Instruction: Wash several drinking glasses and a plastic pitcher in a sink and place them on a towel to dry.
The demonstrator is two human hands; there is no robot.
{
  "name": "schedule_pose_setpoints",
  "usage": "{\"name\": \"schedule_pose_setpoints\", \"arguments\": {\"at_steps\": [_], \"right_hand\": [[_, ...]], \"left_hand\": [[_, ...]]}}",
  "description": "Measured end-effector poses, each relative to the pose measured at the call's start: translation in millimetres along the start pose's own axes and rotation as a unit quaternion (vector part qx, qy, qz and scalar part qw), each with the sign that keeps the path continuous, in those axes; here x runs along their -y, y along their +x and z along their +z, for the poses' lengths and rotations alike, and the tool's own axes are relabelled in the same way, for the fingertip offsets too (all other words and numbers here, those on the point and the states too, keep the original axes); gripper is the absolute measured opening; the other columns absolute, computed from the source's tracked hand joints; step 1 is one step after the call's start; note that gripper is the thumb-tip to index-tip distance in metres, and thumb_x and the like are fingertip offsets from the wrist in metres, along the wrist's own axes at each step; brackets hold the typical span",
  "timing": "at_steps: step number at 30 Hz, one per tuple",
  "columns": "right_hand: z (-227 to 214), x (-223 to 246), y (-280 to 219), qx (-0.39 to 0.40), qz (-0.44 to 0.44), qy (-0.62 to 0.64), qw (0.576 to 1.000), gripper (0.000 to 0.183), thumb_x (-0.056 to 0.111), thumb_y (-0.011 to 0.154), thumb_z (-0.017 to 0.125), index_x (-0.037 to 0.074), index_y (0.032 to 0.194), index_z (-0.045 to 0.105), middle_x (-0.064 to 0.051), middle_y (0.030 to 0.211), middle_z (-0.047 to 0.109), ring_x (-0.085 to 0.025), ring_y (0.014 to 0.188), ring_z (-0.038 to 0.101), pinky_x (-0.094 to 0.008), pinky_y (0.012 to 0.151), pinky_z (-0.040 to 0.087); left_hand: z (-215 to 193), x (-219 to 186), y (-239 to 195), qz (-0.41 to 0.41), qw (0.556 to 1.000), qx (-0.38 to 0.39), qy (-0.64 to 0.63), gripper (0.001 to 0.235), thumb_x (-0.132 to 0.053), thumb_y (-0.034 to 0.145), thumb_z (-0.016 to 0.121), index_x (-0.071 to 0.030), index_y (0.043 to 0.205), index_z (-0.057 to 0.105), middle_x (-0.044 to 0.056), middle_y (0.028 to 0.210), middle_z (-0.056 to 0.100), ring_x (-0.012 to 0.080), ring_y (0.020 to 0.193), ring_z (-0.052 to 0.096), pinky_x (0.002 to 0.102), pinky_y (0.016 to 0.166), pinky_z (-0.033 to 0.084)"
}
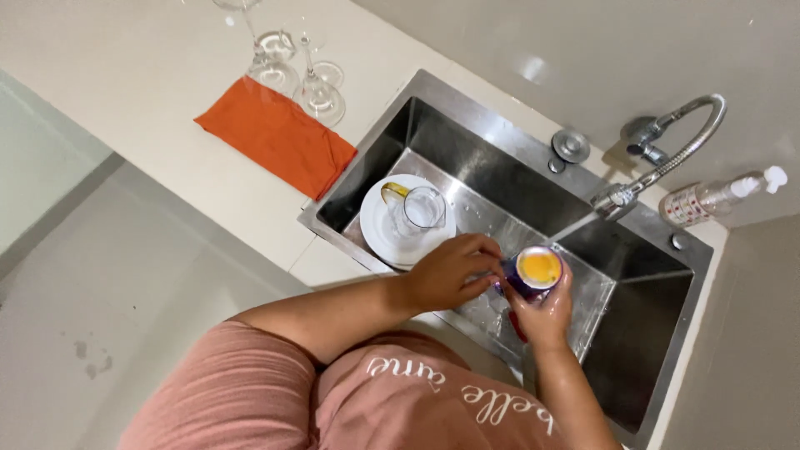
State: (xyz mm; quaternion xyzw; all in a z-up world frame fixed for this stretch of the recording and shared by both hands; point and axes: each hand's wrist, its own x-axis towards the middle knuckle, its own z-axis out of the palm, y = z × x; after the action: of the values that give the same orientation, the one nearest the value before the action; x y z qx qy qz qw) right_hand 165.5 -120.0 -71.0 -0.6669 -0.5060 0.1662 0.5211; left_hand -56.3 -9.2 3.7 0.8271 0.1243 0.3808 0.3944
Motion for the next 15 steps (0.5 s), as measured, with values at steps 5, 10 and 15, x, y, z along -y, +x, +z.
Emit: {"name": "schedule_pose_setpoints", "arguments": {"at_steps": [5, 10, 15], "right_hand": [[-5.0, 14.4, 13.7, 0.01, -0.03, -0.051, 0.998, 0.095, 0.015, 0.071, 0.093, 0.001, 0.145, 0.037, -0.019, 0.14, 0.057, -0.026, 0.126, 0.06, -0.037, 0.11, 0.05], [-4.4, 20.3, 21.9, 0.028, -0.057, 0.009, 0.998, 0.091, 0.016, 0.075, 0.092, 0.001, 0.147, 0.037, -0.019, 0.147, 0.055, -0.027, 0.132, 0.058, -0.039, 0.116, 0.048], [-9.6, 33.4, 25.7, 0.004, -0.124, -0.093, 0.988, 0.089, 0.012, 0.073, 0.092, 0.002, 0.145, 0.042, -0.021, 0.143, 0.058, -0.031, 0.132, 0.06, -0.043, 0.117, 0.049]], "left_hand": [[3.8, 8.9, -1.8, 0.013, 0.999, -0.03, 0.028, 0.017, -0.012, 0.091, 0.071, -0.01, 0.108, 0.068, 0.009, 0.115, 0.064, 0.0304, 0.109, 0.061, 0.043, 0.092, 0.049], [5.0, 12.0, -4.8, -0.018, 0.999, -0.017, 0.042, 0.018, -0.013, 0.094, 0.071, -0.012, 0.112, 0.067, 0.006, 0.107, 0.066, 0.0289, 0.107, 0.061, 0.043, 0.094, 0.047], [-10.9, 10.5, 0.3, -0.035, 0.998, -0.019, 0.045, 0.023, -0.018, 0.093, 0.074, -0.014, 0.114, 0.069, 0.004, 0.097, 0.067, 0.0272, 0.099, 0.062, 0.043, 0.093, 0.046]]}}
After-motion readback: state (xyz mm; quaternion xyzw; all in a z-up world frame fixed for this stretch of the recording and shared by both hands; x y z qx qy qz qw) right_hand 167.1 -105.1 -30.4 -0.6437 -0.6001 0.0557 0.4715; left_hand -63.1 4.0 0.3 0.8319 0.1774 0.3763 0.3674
